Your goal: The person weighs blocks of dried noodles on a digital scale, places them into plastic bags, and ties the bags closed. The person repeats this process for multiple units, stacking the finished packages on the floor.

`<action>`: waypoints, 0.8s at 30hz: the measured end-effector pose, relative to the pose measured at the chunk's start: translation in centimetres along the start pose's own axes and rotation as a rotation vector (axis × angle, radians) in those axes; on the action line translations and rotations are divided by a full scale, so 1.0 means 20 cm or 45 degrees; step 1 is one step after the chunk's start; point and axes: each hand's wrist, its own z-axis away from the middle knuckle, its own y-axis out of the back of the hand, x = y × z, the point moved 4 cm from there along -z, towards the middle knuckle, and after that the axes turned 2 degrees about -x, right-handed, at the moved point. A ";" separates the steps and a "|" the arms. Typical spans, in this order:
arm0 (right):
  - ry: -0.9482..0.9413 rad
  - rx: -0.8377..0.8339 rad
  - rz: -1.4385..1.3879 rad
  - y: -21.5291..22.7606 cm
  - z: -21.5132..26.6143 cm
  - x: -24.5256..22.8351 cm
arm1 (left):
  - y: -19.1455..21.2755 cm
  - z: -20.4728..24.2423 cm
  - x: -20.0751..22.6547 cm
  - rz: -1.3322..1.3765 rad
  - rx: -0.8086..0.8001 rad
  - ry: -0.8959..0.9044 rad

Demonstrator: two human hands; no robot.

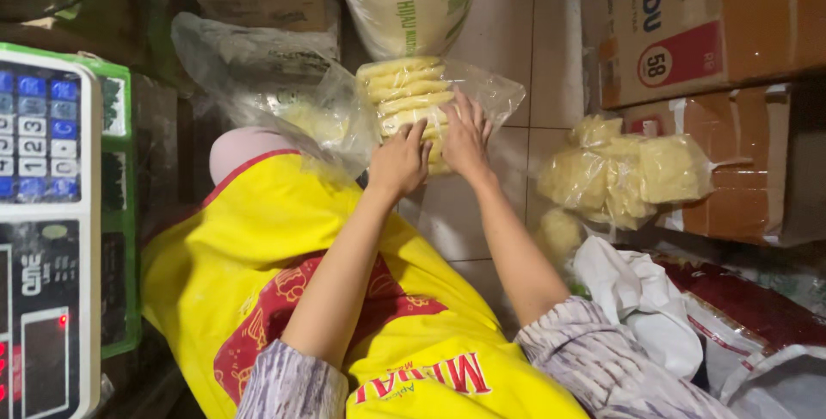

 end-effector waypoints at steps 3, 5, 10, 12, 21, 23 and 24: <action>0.077 -0.150 -0.004 0.17 -0.06 -0.11 | -0.06 0.05 -0.07 -0.141 -0.340 0.189; 0.072 -0.427 -0.012 0.24 -0.08 -0.15 | -0.08 0.05 -0.14 -0.188 -0.392 0.233; 0.096 -1.014 -0.271 0.26 0.02 -0.13 | -0.24 0.11 -0.34 -0.428 -0.512 0.344; 0.110 -1.249 -0.481 0.19 0.05 -0.09 | -0.34 0.15 -0.39 -0.583 -0.570 0.235; -0.276 -0.945 0.034 -0.14 0.00 0.04 | -0.49 0.17 -0.45 -0.852 -0.587 0.145; -0.261 -0.788 0.157 -0.15 -0.02 0.02 | -0.47 0.16 -0.45 -0.944 -0.550 0.147; -0.256 -0.772 0.176 -0.16 -0.04 0.02 | -0.46 0.15 -0.45 -0.989 -0.528 0.151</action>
